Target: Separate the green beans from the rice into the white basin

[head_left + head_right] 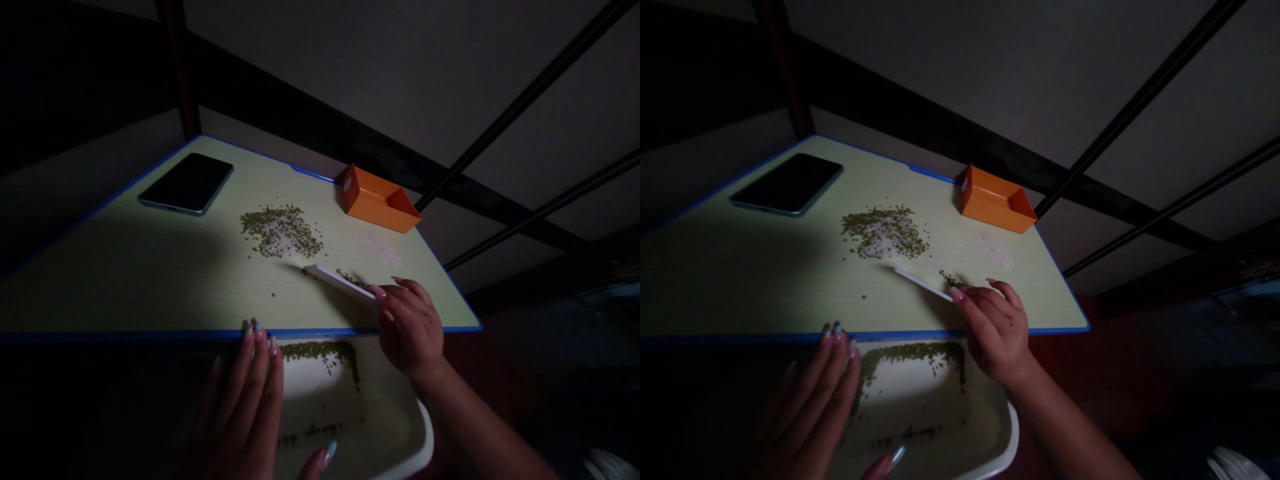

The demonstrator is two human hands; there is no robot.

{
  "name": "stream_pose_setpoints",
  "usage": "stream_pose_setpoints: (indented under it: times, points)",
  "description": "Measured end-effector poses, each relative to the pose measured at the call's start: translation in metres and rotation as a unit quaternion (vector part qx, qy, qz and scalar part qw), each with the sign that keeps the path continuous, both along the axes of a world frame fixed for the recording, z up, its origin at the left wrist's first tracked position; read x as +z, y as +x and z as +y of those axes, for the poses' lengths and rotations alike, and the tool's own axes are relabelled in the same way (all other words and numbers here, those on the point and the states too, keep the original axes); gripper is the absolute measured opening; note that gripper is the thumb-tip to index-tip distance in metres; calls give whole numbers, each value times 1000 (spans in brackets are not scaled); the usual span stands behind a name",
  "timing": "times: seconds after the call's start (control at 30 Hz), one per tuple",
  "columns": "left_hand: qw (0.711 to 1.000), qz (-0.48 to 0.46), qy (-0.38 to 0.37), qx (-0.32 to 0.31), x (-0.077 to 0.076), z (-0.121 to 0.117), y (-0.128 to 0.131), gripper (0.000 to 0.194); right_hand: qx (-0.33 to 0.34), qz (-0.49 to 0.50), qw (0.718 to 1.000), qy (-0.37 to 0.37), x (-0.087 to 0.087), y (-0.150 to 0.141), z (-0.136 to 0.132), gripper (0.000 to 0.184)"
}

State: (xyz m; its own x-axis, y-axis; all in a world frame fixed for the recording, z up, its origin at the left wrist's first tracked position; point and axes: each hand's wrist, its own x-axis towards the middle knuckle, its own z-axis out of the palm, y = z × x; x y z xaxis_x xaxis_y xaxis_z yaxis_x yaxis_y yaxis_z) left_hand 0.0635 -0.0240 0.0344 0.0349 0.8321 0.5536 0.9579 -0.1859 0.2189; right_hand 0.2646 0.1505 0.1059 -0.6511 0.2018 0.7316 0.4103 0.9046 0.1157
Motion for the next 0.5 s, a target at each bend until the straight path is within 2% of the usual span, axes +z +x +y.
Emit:
stream_pose_setpoints:
  times: [0.37, 0.5]
  points:
    - [1000, 2, 3, 4, 2, 1, 2, 93, 35, 21, 999, -10, 2, -7, 6, 60]
    - [1000, -2, -3, 9, 2, 0, 2, 90, 34, 40, 996, -66, 5, -12, 11, 56]
